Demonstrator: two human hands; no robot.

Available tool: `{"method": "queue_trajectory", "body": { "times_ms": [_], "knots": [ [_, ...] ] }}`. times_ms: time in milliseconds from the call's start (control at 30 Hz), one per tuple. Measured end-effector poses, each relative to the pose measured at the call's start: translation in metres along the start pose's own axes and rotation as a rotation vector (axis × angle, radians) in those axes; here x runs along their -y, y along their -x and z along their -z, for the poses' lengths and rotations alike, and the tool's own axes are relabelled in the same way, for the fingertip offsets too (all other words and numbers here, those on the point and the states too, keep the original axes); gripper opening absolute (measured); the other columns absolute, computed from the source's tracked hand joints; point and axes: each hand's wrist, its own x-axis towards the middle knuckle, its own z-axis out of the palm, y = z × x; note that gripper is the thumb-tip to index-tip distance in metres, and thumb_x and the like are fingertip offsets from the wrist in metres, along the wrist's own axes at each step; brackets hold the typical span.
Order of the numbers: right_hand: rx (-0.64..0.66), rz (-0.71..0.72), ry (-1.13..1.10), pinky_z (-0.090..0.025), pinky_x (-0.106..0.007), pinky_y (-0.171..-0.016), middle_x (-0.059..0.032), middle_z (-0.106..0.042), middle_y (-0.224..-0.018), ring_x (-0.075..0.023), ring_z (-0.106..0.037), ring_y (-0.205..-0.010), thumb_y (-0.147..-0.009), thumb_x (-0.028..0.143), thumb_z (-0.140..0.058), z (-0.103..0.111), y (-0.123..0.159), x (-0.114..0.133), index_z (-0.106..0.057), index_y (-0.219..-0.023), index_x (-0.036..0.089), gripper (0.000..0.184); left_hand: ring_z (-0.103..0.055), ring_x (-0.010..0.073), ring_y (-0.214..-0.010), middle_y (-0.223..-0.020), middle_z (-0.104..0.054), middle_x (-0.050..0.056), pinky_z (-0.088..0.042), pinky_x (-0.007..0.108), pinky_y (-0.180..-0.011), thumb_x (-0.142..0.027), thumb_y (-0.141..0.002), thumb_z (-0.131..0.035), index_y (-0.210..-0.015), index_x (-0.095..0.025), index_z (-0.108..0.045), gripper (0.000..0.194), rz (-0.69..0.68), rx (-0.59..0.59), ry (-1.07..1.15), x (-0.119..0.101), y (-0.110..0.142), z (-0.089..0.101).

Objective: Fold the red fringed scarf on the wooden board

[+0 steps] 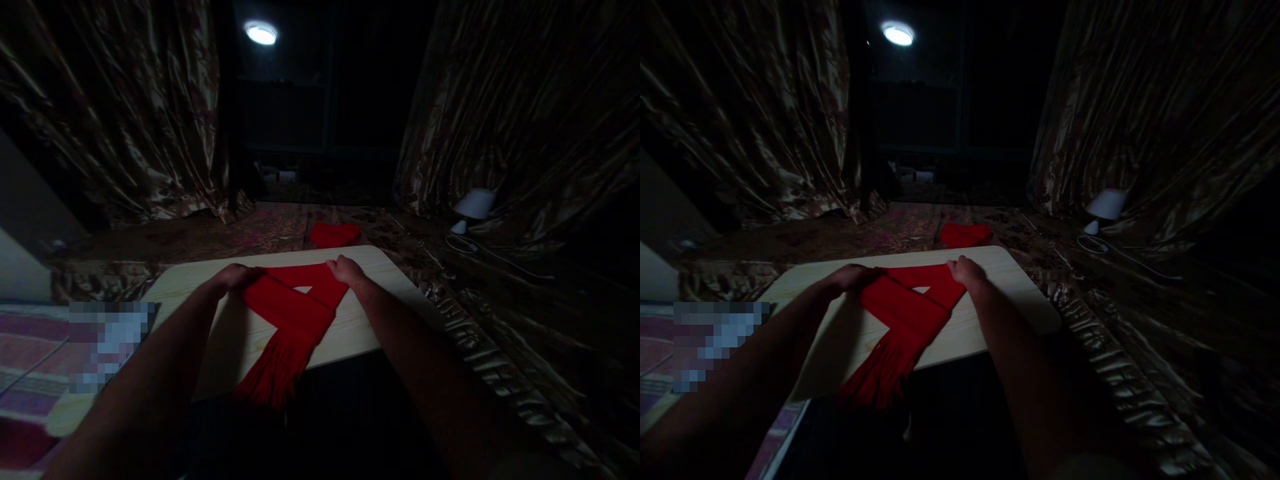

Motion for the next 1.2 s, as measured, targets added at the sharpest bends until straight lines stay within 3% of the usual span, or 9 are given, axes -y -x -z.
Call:
{"method": "queue_trajectory", "body": {
  "times_ms": [100,167,333,500,733,900,1000,1200],
  "knots": [
    [-0.196,0.114,-0.011,-0.044,-0.033,-0.093,-0.0185,-0.069,-0.115,-0.0262,-0.063,-0.111,-0.100,0.041,-0.042,0.005,0.011,0.020,-0.068,-0.110,0.014,0.039,-0.069,0.0243,-0.070,-0.077,-0.076,0.010,-0.053,0.030,-0.062,-0.034,-0.054,-0.081,-0.075,-0.014,-0.075,0.030,0.051,0.093,0.201,0.008,0.011,0.003],
    [-0.246,0.185,-0.119,-0.045,-0.029,-0.091,-0.0143,-0.071,-0.111,-0.0223,-0.064,-0.107,-0.098,0.031,-0.044,0.005,0.018,0.042,-0.070,-0.103,0.016,0.030,-0.069,0.0226,-0.069,-0.076,-0.075,0.009,-0.055,0.031,-0.065,-0.025,-0.054,-0.080,-0.077,-0.014,-0.073,0.027,0.033,0.086,0.349,0.013,0.019,0.000],
    [0.058,0.208,-0.537,-0.046,-0.019,-0.069,-0.0015,-0.074,-0.085,-0.0137,-0.066,-0.080,-0.084,0.013,-0.058,-0.017,0.025,0.107,-0.074,-0.087,0.017,0.017,-0.068,0.0179,-0.064,-0.075,-0.074,0.007,-0.055,0.028,-0.062,-0.017,-0.059,-0.076,-0.084,-0.014,-0.070,0.026,-0.039,0.036,0.590,0.017,0.033,-0.015],
    [0.377,0.181,-0.688,-0.041,-0.018,-0.053,0.0033,-0.066,-0.064,-0.0098,-0.057,-0.054,-0.079,0.022,-0.067,-0.040,0.021,0.146,-0.073,-0.082,0.015,0.009,-0.068,0.0176,-0.063,-0.077,-0.074,0.007,-0.055,0.028,-0.062,-0.023,-0.056,-0.081,-0.096,-0.012,-0.069,0.042,-0.105,0.006,0.620,0.024,0.032,-0.019],
    [0.510,0.139,-0.622,-0.044,-0.019,-0.055,0.0003,-0.069,-0.070,-0.0112,-0.060,-0.058,-0.082,0.035,-0.071,-0.036,0.020,0.165,-0.071,-0.082,0.015,0.020,-0.067,0.0182,-0.066,-0.079,-0.074,0.008,-0.055,0.032,-0.064,-0.034,-0.059,-0.083,-0.099,-0.013,-0.069,0.048,-0.138,0.023,0.551,0.034,0.026,-0.017],
    [0.442,0.261,-0.498,-0.045,-0.020,-0.061,-0.0007,-0.070,-0.078,-0.0129,-0.062,-0.067,-0.093,0.039,-0.060,-0.035,0.020,0.171,-0.069,-0.092,0.016,0.025,-0.070,0.0198,-0.075,-0.087,-0.075,0.010,-0.057,0.033,-0.072,-0.036,-0.060,-0.084,-0.098,-0.013,-0.069,0.047,-0.158,0.038,0.621,0.033,0.027,-0.017],
    [0.400,0.276,-0.401,-0.048,-0.022,-0.067,-0.0021,-0.072,-0.087,-0.0152,-0.064,-0.075,-0.089,0.046,-0.065,-0.032,0.021,0.170,-0.069,-0.103,0.017,0.032,-0.070,0.0204,-0.078,-0.093,-0.076,0.011,-0.057,0.034,-0.075,-0.034,-0.059,-0.085,-0.103,-0.012,-0.070,0.052,-0.168,0.076,0.647,0.033,0.028,-0.016],
    [0.525,0.272,-0.415,-0.051,-0.026,-0.073,-0.0028,-0.074,-0.091,-0.0187,-0.068,-0.080,-0.077,0.043,-0.078,-0.019,0.030,0.164,-0.072,-0.105,0.018,0.037,-0.068,0.0175,-0.067,-0.084,-0.075,0.008,-0.055,0.032,-0.067,-0.028,-0.052,-0.088,-0.103,-0.011,-0.068,0.057,-0.156,0.023,0.616,0.035,0.026,-0.018]
  ]
}}
